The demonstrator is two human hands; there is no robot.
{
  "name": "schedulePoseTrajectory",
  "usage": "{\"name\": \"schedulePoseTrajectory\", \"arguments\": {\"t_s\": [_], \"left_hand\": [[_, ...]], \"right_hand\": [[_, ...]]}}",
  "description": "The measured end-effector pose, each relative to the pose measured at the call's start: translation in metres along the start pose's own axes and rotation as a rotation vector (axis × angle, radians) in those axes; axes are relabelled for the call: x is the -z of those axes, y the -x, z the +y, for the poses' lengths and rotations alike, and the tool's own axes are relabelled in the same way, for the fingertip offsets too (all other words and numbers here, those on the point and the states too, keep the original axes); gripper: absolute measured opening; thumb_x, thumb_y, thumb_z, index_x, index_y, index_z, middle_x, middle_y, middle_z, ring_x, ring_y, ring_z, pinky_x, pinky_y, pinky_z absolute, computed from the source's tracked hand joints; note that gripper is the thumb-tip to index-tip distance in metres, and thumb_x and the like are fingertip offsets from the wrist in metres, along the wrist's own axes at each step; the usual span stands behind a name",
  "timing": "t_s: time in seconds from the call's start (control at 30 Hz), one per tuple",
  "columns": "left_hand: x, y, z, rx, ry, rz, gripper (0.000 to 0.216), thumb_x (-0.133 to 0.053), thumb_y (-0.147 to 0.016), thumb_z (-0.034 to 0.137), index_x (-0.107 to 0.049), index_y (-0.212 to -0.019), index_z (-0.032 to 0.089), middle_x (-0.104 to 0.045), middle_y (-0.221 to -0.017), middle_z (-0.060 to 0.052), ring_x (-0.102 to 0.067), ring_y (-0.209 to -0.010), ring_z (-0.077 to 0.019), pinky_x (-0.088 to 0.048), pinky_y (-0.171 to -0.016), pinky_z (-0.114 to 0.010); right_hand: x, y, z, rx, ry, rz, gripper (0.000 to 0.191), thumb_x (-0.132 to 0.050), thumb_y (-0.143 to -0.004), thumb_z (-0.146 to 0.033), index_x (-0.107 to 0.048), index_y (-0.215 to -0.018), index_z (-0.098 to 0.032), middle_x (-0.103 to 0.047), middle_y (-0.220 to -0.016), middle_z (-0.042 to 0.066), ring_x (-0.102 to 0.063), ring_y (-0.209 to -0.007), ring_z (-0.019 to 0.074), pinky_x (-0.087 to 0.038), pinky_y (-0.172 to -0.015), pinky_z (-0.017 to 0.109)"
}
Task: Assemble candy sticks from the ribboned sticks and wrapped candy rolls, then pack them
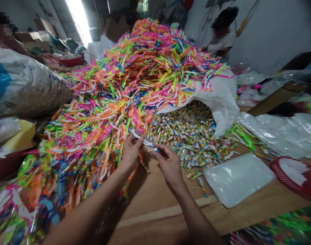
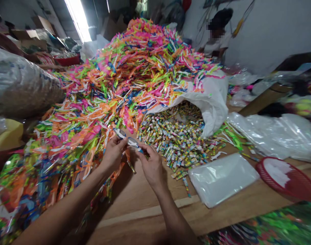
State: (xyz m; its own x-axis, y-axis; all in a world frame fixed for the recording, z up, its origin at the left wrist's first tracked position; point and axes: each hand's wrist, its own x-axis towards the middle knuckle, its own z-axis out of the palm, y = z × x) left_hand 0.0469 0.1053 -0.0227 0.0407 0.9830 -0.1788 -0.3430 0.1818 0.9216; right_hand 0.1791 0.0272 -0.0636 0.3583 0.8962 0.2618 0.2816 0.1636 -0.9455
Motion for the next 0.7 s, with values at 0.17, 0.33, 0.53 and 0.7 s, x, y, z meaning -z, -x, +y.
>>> {"name": "schedulePoseTrajectory", "arguments": {"t_s": [0.17, 0.33, 0.53, 0.7], "left_hand": [[0.004, 0.004, -0.003, -0.006, -0.024, -0.067, 0.05, -0.094, -0.054, 0.047, -0.066, -0.084, 0.018, -0.068, -0.072, 0.001, -0.059, -0.063, -0.0127, -0.048, -0.062, -0.025], [0.002, 0.014, -0.001, 0.073, -0.149, -0.194, 0.04, -0.09, -0.057, 0.044, -0.069, -0.074, 0.014, -0.068, -0.066, -0.002, -0.058, -0.061, -0.0135, -0.046, -0.061, -0.026], [0.0, 0.017, 0.0, 0.088, -0.153, -0.209, 0.04, -0.09, -0.056, 0.045, -0.065, -0.068, 0.016, -0.064, -0.061, -0.001, -0.055, -0.057, -0.013, -0.044, -0.059, -0.025], [0.013, 0.023, 0.006, 0.108, -0.18, -0.282, 0.048, -0.094, -0.054, 0.05, -0.062, -0.069, 0.017, -0.06, -0.06, 0.002, -0.052, -0.057, -0.012, -0.043, -0.058, -0.024]], "right_hand": [[0.001, 0.0, 0.001, -0.019, -0.034, -0.036, 0.02, -0.071, -0.091, -0.032, -0.077, -0.108, -0.027, -0.075, -0.108, 0.004, -0.069, -0.101, 0.0241, -0.053, -0.093, 0.04], [0.0, -0.001, -0.002, -0.078, -0.116, -0.037, 0.016, -0.073, -0.086, -0.034, -0.078, -0.098, -0.024, -0.076, -0.098, 0.004, -0.07, -0.093, 0.0231, -0.054, -0.088, 0.037], [-0.005, -0.001, 0.005, -0.243, -0.256, -0.025, 0.037, -0.086, -0.073, -0.037, -0.075, -0.105, -0.023, -0.073, -0.084, 0.001, -0.068, -0.079, 0.0198, -0.054, -0.07, 0.03], [-0.013, 0.012, -0.007, -0.252, -0.291, -0.124, 0.026, -0.082, -0.076, -0.031, -0.076, -0.101, -0.023, -0.075, -0.089, 0.002, -0.069, -0.084, 0.0196, -0.055, -0.076, 0.031]]}}
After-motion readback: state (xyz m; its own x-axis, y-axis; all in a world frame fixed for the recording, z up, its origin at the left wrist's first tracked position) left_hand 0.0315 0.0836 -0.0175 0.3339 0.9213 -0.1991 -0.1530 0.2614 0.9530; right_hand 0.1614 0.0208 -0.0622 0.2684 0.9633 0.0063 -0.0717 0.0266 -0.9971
